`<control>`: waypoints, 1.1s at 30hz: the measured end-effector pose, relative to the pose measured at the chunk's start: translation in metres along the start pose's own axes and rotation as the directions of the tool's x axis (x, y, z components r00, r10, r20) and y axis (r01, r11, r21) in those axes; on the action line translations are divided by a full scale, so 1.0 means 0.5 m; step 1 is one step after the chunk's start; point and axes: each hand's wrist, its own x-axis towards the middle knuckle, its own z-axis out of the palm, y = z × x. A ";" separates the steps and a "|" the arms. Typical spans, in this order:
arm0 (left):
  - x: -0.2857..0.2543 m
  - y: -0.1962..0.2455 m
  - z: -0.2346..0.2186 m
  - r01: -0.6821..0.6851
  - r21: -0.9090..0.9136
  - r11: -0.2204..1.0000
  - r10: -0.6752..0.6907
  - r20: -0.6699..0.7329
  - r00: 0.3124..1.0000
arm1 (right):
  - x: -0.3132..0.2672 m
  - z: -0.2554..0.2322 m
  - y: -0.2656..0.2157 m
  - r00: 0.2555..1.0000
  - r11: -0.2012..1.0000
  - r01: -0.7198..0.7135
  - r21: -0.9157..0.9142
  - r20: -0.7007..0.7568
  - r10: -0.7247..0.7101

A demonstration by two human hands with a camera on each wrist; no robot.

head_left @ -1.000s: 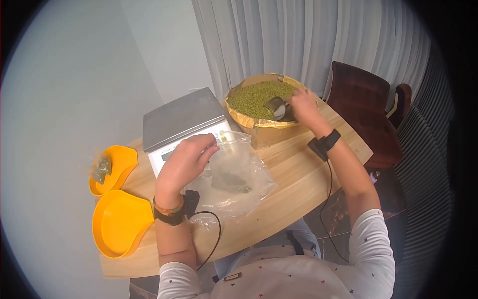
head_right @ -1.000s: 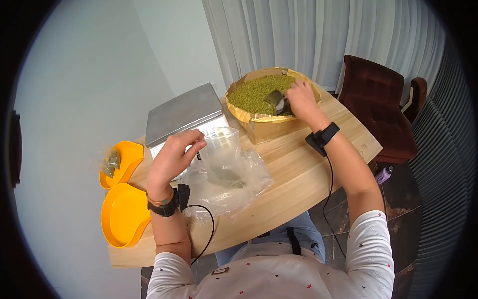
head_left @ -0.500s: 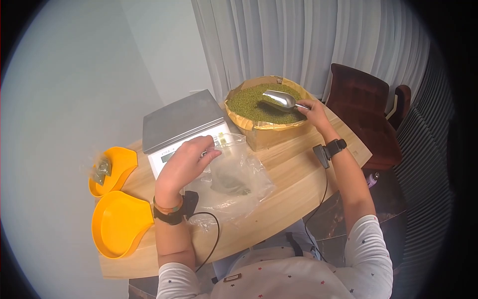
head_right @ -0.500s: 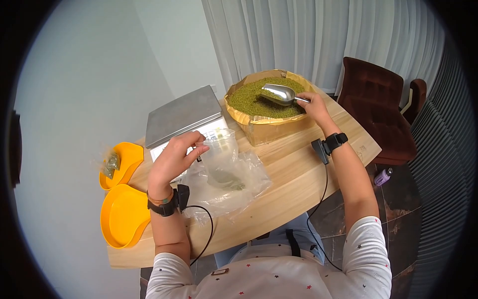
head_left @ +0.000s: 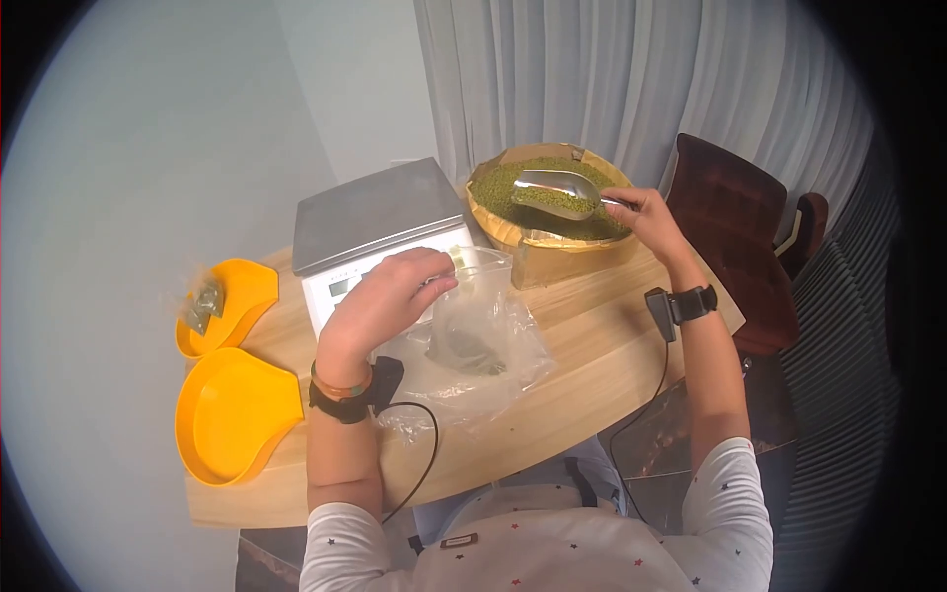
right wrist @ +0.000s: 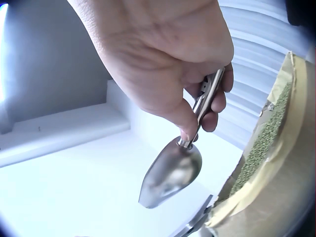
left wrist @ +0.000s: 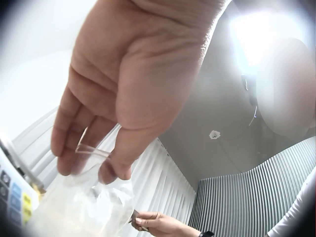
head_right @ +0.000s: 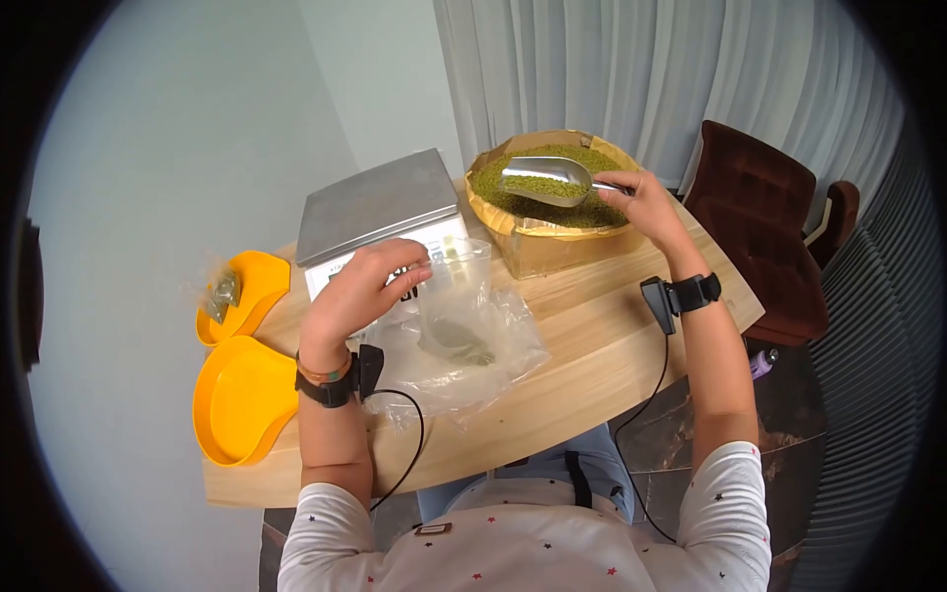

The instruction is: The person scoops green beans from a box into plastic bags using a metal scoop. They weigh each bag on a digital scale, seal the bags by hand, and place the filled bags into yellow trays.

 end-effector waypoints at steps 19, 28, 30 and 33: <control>-0.002 0.005 0.004 -0.048 -0.034 0.998 0.048 -0.017 0.999 | -0.063 0.071 -0.271 0.733 0.531 0.670 -0.518 0.350 -0.583; -0.001 0.011 -0.002 -0.013 0.005 1.000 0.013 0.011 1.000 | 0.011 0.013 -0.152 0.862 0.553 0.378 -0.742 0.065 -0.502; 0.000 0.014 -0.004 -0.004 0.029 1.000 0.003 0.012 1.000 | 0.025 0.012 -0.110 0.872 0.496 0.317 -0.808 0.043 -0.487; 0.000 0.018 -0.006 0.021 0.092 0.996 -0.023 0.013 1.000 | 0.039 0.014 -0.040 0.888 0.398 0.239 -0.886 0.033 -0.459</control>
